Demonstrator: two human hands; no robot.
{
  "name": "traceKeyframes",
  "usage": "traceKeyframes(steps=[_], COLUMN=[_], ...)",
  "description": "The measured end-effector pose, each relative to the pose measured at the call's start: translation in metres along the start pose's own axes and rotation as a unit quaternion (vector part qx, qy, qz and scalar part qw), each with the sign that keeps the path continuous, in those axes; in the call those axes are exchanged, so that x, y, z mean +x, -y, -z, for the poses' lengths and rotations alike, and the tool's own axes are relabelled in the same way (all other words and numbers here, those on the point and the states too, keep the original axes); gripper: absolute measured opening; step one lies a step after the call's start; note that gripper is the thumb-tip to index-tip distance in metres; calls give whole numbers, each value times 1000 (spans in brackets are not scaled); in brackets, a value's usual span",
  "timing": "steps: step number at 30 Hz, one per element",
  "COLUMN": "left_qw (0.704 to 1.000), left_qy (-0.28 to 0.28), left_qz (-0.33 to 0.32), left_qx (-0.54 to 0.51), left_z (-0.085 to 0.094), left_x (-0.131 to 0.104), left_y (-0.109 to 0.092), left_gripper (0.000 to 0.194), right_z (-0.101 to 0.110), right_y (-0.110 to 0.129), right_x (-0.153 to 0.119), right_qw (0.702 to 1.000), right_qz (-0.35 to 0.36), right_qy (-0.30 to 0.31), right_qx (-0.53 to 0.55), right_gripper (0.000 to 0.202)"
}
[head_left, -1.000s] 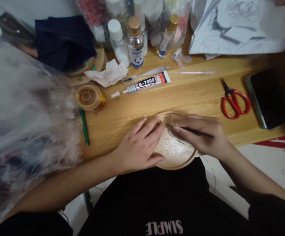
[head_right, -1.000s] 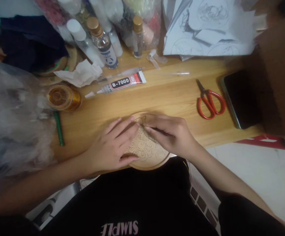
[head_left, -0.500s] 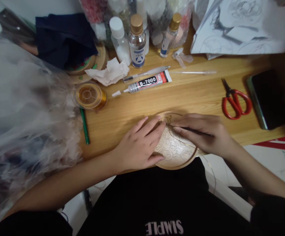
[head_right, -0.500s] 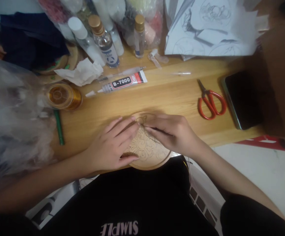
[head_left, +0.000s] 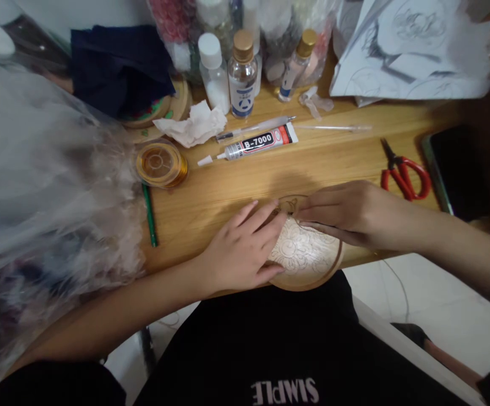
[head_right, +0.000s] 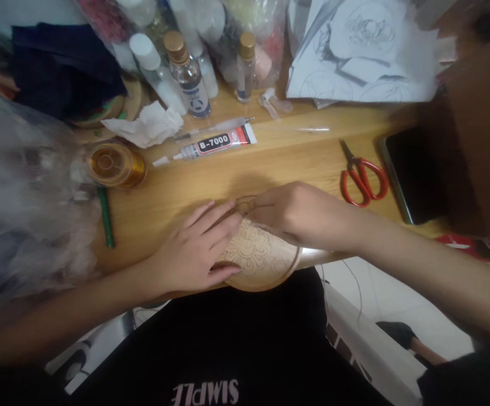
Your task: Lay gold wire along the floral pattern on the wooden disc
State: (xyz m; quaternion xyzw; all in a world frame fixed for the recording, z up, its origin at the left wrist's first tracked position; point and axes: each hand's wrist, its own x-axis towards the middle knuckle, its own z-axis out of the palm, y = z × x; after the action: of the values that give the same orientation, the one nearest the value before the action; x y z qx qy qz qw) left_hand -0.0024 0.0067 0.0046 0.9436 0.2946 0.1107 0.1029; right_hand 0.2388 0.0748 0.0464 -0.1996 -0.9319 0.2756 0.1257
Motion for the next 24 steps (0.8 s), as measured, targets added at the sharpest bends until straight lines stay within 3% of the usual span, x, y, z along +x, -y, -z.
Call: traceKeyframes(steps=[3, 8, 17, 24], left_qw=[1000, 1000, 1000, 1000], left_qy=[-4, -20, -10, -2], left_qz=[-1, -5, 6, 9], left_qx=[1, -6, -18, -27], left_z=[0, 1, -2, -2], left_x=[0, 1, 0, 1], left_y=[0, 0, 2, 1], left_gripper=[62, 62, 62, 60], right_z=[-1, -13, -48, -60], right_y=[-1, 4, 30, 38], right_x=[-2, -13, -16, -15], right_qw=[1000, 990, 942, 915], right_qz=[-16, -79, -178, -226], right_qy=[-16, -104, -277, -320], right_qx=[-1, 45, 68, 97], right_gripper=[31, 18, 24, 18])
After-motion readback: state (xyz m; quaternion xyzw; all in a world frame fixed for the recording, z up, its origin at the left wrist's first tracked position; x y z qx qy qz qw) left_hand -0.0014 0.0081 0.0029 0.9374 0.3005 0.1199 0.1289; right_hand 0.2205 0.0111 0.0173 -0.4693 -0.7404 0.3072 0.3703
